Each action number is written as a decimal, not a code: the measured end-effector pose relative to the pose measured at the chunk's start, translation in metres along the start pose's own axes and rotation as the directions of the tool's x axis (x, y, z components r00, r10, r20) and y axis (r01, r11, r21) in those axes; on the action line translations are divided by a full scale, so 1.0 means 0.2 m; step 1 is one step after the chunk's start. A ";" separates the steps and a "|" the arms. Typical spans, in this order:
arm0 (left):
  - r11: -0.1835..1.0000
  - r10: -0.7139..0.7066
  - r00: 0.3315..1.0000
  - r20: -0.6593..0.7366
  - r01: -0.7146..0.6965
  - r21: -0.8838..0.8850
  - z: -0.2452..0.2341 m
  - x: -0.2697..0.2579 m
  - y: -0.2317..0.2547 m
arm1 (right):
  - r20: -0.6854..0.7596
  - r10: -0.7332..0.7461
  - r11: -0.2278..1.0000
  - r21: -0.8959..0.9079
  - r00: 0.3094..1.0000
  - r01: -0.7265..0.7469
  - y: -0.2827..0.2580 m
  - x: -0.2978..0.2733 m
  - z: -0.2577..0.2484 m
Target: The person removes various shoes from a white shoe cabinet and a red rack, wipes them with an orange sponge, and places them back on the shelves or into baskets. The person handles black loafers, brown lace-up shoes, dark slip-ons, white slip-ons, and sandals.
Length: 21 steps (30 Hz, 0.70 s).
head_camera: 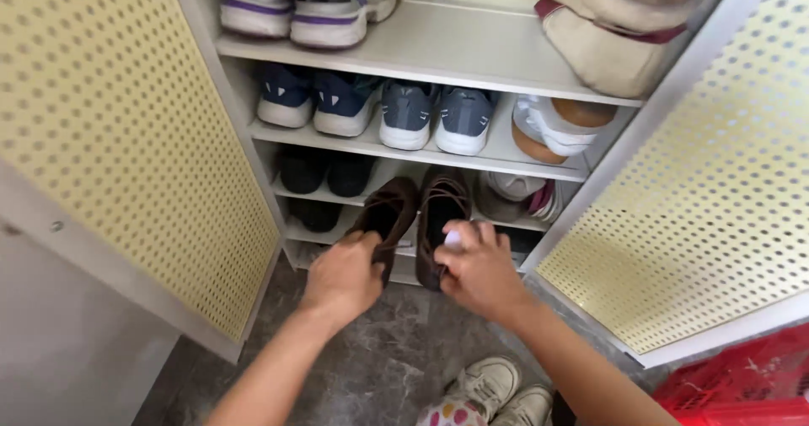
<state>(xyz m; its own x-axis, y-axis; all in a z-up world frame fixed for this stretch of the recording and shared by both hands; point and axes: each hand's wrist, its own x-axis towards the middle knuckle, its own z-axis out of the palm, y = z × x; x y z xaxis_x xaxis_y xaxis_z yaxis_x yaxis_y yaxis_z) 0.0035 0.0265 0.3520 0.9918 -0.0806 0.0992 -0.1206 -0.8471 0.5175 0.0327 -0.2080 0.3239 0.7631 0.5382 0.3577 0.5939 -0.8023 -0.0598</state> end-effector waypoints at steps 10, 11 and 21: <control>0.994 0.104 0.992 -0.069 -0.105 -0.012 0.18 0.14 -0.22 | 0.011 0.102 0.992 -0.069 0.995 -0.101 0.00 0.13 0.19; 0.993 0.118 0.991 -0.060 -0.118 0.003 0.17 0.12 -0.24 | 0.008 0.096 0.995 -0.042 0.995 -0.095 -0.03 0.13 0.17; 0.990 -0.039 0.983 0.182 0.013 0.140 -0.01 -0.08 -0.43 | 0.112 -0.062 0.990 0.131 0.992 0.047 -0.37 -0.05 0.10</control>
<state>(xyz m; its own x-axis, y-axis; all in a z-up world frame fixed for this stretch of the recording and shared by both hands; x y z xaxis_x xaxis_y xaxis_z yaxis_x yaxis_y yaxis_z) -0.0024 0.1019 0.3064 0.9868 -0.1421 -0.0773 -0.1007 -0.9134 0.3943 -0.0138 -0.1499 0.3050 0.7490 0.6121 0.2538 0.6570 -0.7357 -0.1647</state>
